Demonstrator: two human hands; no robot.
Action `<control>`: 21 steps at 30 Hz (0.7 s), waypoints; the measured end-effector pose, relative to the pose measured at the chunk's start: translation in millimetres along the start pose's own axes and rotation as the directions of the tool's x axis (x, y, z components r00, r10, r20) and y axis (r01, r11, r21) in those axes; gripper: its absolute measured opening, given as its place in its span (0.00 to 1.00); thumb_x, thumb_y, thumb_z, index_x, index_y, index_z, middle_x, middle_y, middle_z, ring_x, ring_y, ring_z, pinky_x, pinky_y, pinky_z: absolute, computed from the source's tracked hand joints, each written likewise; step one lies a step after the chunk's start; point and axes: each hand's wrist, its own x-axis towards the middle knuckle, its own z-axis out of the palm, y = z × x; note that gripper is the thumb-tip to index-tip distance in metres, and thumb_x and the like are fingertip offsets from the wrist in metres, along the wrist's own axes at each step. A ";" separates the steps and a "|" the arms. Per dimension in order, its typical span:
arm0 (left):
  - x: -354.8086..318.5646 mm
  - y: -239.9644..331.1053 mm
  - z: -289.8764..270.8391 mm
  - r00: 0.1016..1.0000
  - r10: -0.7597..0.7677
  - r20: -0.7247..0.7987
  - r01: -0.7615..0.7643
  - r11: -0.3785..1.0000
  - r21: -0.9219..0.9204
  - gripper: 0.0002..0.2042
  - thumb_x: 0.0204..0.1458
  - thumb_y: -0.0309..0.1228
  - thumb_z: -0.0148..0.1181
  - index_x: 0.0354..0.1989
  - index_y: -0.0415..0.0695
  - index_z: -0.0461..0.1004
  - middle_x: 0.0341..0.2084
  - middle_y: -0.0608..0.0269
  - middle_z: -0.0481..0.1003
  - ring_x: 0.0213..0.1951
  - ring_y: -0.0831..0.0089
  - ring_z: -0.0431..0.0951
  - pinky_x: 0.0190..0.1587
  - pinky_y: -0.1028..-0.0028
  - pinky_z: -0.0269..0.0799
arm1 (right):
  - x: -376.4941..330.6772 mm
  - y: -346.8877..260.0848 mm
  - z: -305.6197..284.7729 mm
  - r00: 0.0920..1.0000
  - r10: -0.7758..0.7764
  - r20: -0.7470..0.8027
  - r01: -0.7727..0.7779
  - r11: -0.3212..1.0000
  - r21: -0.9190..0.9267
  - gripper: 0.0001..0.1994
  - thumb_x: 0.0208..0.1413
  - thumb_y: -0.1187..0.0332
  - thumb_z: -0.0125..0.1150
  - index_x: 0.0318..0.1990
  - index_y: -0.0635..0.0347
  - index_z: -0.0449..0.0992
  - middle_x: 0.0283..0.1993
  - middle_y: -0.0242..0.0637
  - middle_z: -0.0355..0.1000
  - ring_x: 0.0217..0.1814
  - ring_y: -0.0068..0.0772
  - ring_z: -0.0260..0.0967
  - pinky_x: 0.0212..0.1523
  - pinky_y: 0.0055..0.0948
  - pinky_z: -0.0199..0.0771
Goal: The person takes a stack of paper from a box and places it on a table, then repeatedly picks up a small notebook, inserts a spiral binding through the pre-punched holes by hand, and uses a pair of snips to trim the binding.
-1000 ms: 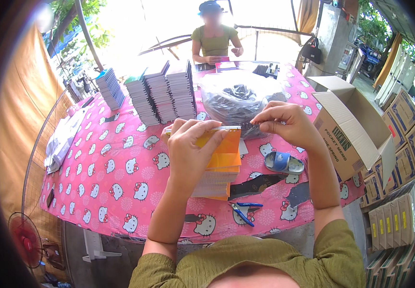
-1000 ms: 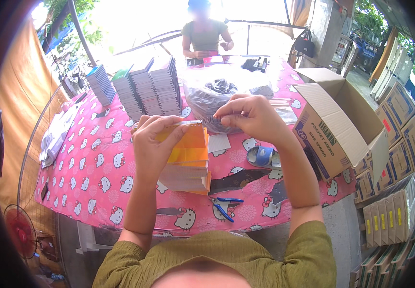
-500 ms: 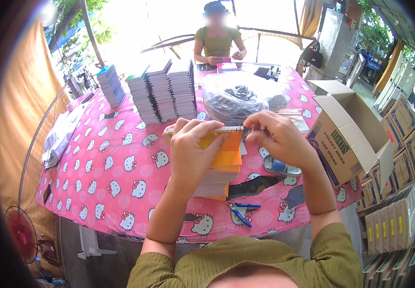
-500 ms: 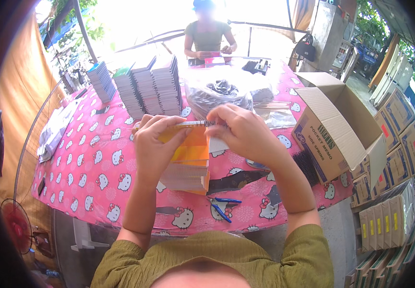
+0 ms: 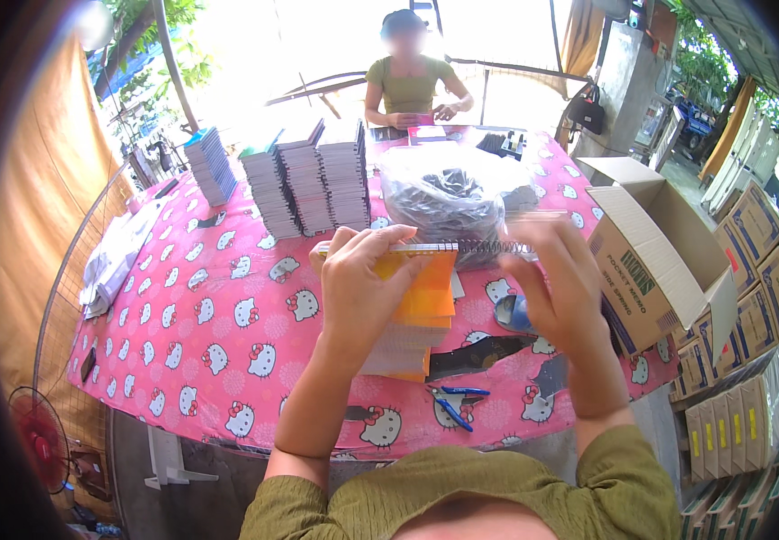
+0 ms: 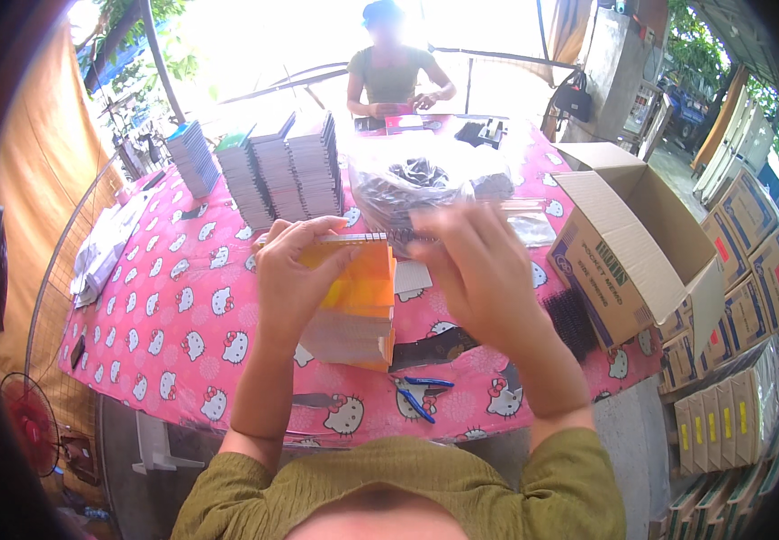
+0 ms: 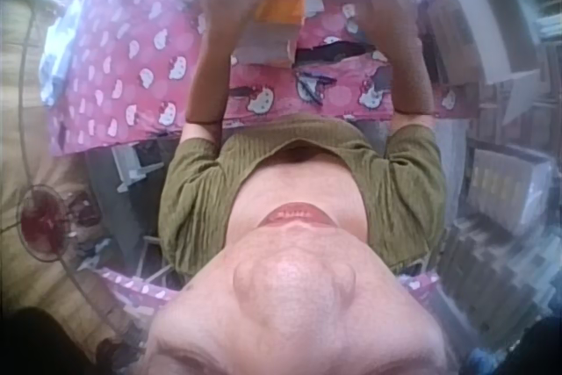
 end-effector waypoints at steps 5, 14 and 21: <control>5.3 1.3 -1.3 0.995 0.096 0.009 -0.096 0.993 0.070 0.13 0.36 0.30 0.71 0.33 0.44 0.80 0.29 0.64 0.78 0.37 0.72 0.74 0.42 0.73 0.69 | -142.4 86.3 21.1 0.550 0.717 0.428 -0.450 0.686 -0.572 0.14 0.45 0.61 0.66 0.33 0.61 0.73 0.35 0.43 0.73 0.40 0.48 0.73 0.42 0.41 0.72; 1.4 1.0 -10.2 1.000 0.010 0.026 -0.010 1.000 -0.010 0.12 0.35 0.31 0.71 0.29 0.43 0.79 0.29 0.62 0.78 0.35 0.69 0.75 0.41 0.70 0.71 | -195.9 192.2 53.2 0.503 0.823 0.265 -0.584 0.549 -0.598 0.24 0.40 0.65 0.67 0.45 0.66 0.67 0.36 0.53 0.74 0.40 0.51 0.74 0.41 0.44 0.73; 7.1 -0.9 -7.2 0.998 0.024 0.057 -0.026 0.999 0.024 0.11 0.35 0.32 0.71 0.27 0.42 0.78 0.27 0.62 0.77 0.34 0.68 0.76 0.40 0.70 0.71 | -8.5 127.9 36.6 0.825 0.409 0.390 -0.564 0.553 0.613 0.24 0.40 0.74 0.65 0.49 0.67 0.70 0.40 0.42 0.74 0.44 0.32 0.73 0.38 0.32 0.78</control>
